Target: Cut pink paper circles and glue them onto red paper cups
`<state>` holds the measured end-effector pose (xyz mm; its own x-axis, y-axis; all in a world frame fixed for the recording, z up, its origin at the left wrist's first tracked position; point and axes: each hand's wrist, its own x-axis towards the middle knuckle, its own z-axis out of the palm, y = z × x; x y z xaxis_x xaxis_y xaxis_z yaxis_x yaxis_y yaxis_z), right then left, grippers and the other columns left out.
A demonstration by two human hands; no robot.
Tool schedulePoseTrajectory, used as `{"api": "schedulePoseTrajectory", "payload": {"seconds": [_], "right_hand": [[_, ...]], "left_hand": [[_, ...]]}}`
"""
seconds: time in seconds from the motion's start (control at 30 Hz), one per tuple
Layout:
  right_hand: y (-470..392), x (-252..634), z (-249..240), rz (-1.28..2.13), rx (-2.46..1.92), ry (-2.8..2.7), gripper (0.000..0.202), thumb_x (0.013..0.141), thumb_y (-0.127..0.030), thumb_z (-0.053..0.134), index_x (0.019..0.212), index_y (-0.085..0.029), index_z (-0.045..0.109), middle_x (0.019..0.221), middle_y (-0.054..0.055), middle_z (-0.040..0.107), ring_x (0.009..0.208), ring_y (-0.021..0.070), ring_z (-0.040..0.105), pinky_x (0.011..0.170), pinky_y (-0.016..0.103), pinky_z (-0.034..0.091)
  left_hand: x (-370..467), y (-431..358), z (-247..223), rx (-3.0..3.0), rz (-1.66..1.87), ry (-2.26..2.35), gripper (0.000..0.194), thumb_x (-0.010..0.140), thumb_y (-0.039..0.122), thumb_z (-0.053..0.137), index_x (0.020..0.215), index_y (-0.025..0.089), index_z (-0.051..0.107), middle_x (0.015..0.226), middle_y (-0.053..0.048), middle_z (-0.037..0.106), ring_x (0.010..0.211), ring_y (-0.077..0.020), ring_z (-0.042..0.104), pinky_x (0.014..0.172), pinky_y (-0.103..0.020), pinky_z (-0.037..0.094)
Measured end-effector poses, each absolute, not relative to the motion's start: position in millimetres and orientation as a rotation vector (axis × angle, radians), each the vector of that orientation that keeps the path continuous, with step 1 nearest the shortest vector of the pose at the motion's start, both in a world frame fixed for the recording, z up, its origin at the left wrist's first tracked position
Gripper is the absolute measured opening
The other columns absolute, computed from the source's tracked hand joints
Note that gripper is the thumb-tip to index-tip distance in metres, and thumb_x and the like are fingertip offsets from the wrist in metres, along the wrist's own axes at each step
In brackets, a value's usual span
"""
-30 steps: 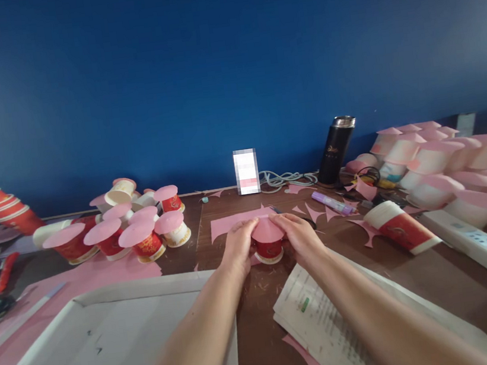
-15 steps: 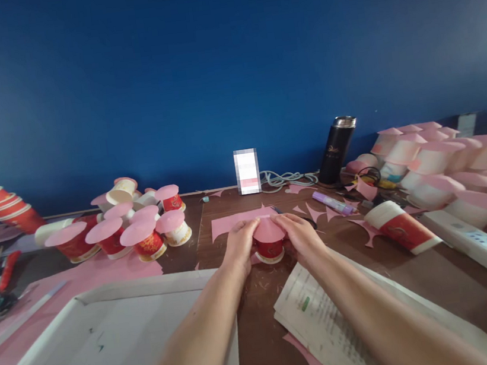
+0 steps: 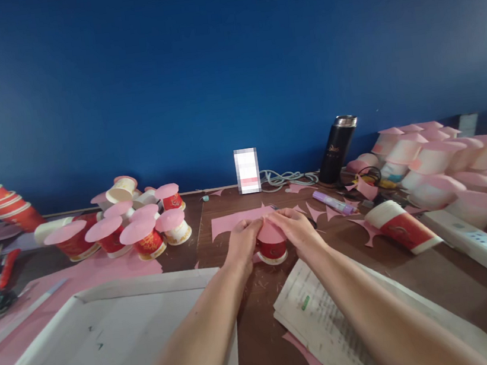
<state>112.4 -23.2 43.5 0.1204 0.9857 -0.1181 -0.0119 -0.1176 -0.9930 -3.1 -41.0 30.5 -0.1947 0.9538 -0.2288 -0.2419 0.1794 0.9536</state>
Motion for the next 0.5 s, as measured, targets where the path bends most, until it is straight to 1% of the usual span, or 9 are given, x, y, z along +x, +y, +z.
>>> {"api": "schedulePoseTrajectory", "payload": {"seconds": [0.2, 0.5], "right_hand": [[-22.7, 111.0, 43.3, 1.225, -1.342, -1.043, 0.018, 0.058, -0.029, 0.071, 0.069, -0.017, 0.063, 0.056, -0.001, 0.062, 0.053, 0.0129, 0.054, 0.05, 0.024, 0.041], [-24.9, 110.9, 45.5, 1.28, -1.296, -1.001, 0.015, 0.059, -0.03, 0.07, 0.064, -0.019, 0.062, 0.054, -0.001, 0.062, 0.053, 0.0142, 0.056, 0.05, 0.025, 0.04]], "left_hand": [[-3.2, -41.3, 30.3, 0.771, 1.334, 1.266, 0.036, 0.057, 0.045, 0.075, 0.066, 0.017, 0.055, 0.059, 0.002, 0.053, 0.052, -0.0094, 0.046, 0.047, -0.021, 0.033], [-2.8, -42.2, 33.8, 0.726, 1.304, 1.253, 0.034, 0.057, 0.043, 0.076, 0.07, 0.017, 0.058, 0.062, 0.001, 0.055, 0.053, -0.0099, 0.048, 0.047, -0.021, 0.032]]}}
